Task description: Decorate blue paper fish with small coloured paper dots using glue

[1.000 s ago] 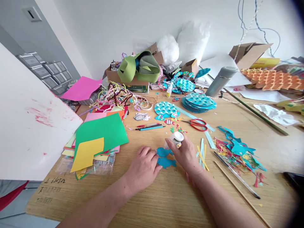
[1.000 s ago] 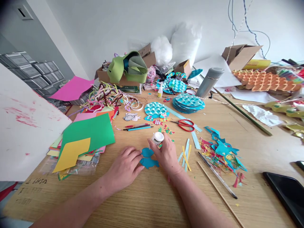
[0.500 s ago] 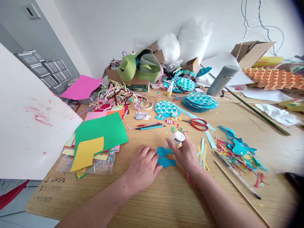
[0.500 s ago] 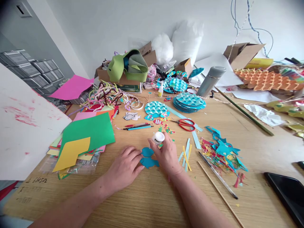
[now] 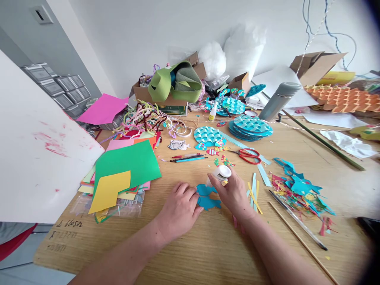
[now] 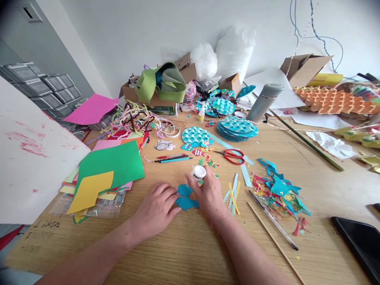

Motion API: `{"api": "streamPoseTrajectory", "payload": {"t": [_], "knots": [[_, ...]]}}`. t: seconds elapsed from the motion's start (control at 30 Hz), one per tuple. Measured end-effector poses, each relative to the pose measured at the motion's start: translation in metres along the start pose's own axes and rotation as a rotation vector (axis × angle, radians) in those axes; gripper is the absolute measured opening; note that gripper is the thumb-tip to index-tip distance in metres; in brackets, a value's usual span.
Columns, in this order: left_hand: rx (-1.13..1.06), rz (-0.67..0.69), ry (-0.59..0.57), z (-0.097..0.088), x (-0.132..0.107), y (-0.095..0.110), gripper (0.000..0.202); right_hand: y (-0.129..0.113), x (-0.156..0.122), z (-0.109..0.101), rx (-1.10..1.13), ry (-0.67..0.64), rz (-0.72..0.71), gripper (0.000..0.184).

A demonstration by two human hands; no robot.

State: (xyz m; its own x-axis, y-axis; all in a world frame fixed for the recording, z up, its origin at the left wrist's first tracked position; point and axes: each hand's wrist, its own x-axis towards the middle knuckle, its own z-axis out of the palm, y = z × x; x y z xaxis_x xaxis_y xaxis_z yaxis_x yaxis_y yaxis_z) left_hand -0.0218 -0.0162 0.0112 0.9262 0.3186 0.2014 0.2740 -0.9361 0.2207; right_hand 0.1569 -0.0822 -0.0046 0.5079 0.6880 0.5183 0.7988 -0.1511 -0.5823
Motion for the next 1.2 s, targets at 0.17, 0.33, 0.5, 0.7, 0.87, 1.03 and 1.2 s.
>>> {"api": "streamPoseTrajectory", "payload": {"t": [0.17, 0.33, 0.5, 0.7, 0.87, 1.03, 1.2], "knots": [[-0.009, -0.006, -0.008, 0.000, 0.001, 0.000, 0.020, 0.000, 0.001, 0.001, -0.007, 0.004, -0.022, 0.032], [-0.002, -0.002, -0.005, 0.000, 0.001, 0.000, 0.021, -0.003, 0.001, -0.002, -0.002, -0.007, 0.000, 0.031], [-0.008, -0.003, -0.008, 0.000, 0.000, 0.000, 0.021, -0.001, 0.000, -0.001, -0.016, -0.004, 0.013, 0.032], [-0.016, -0.006, -0.017, -0.001, 0.001, 0.000, 0.022, -0.002, 0.002, -0.001, -0.008, -0.023, 0.011, 0.032], [-0.020, 0.000, -0.007, 0.000, 0.001, 0.000, 0.022, -0.011, 0.006, -0.011, 0.059, 0.020, 0.087, 0.034], [-0.017, 0.004, 0.021, 0.001, 0.000, 0.000, 0.022, -0.013, 0.003, -0.019, 0.091, -0.020, 0.127, 0.035], [-0.035, 0.003, 0.018, 0.002, 0.000, -0.001, 0.021, -0.008, -0.003, -0.011, 0.111, 0.036, 0.159, 0.035]]}}
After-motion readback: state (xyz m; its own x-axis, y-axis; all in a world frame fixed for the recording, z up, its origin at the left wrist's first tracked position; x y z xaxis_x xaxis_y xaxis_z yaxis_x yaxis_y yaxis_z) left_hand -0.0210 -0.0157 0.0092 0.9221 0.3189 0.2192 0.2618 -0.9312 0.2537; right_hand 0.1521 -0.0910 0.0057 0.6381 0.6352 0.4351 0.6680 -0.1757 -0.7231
